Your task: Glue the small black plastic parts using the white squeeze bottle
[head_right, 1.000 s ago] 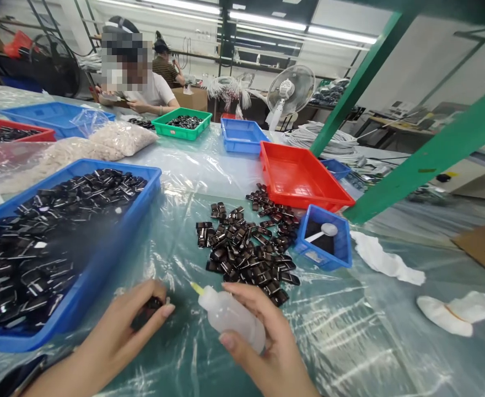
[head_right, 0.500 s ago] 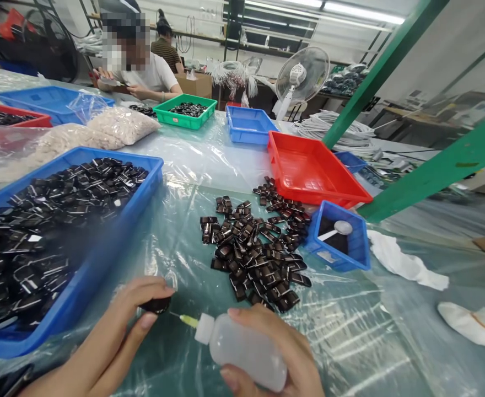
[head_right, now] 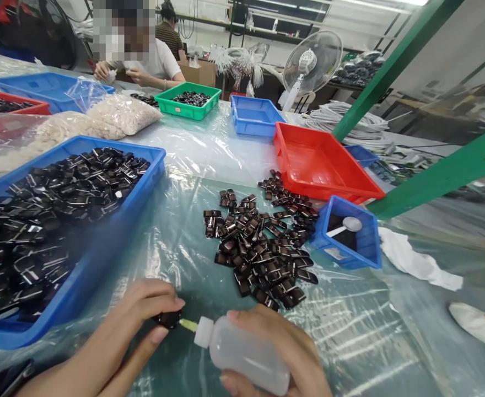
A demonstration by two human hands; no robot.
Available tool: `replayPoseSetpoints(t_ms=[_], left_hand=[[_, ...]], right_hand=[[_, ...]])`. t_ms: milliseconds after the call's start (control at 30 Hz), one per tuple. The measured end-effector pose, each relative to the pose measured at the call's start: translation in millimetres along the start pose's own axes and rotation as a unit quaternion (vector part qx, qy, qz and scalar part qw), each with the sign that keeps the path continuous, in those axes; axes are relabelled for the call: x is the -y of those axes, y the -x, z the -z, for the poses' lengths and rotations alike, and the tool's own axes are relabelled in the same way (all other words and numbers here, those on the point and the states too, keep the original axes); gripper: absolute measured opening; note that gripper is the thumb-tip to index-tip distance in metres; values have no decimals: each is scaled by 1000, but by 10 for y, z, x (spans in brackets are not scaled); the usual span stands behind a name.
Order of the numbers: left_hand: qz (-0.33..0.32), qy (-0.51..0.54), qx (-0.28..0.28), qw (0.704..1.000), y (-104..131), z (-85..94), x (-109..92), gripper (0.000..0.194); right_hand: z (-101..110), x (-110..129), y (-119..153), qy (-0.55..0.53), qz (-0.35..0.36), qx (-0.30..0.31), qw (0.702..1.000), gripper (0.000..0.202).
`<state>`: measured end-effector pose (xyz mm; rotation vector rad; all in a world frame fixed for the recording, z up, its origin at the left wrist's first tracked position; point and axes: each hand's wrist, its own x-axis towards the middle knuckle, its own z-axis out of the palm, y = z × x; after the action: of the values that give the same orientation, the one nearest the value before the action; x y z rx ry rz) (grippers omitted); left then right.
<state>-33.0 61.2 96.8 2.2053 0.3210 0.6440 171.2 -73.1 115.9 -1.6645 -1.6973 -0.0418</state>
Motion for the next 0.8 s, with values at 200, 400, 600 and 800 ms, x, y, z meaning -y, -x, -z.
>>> replayPoseSetpoints(t_ms=[200,400,600,800], left_hand=[[-19,6,-1,1000,1,-12,21,25],[-35,-4,2,999,-2,25,22,25],[7,-32,41,999,-2,85,-68,22],[-24,4,13,1000,38,28,-4,22]], right_hand=[[6,-69,41,-22,-26,57,998,28],[-31,-91,41,-132,-52,41,989,30],[-10,-106,23,-150,-64,44,986,31],[-15,-106,25,-147,-74,41,986,30]])
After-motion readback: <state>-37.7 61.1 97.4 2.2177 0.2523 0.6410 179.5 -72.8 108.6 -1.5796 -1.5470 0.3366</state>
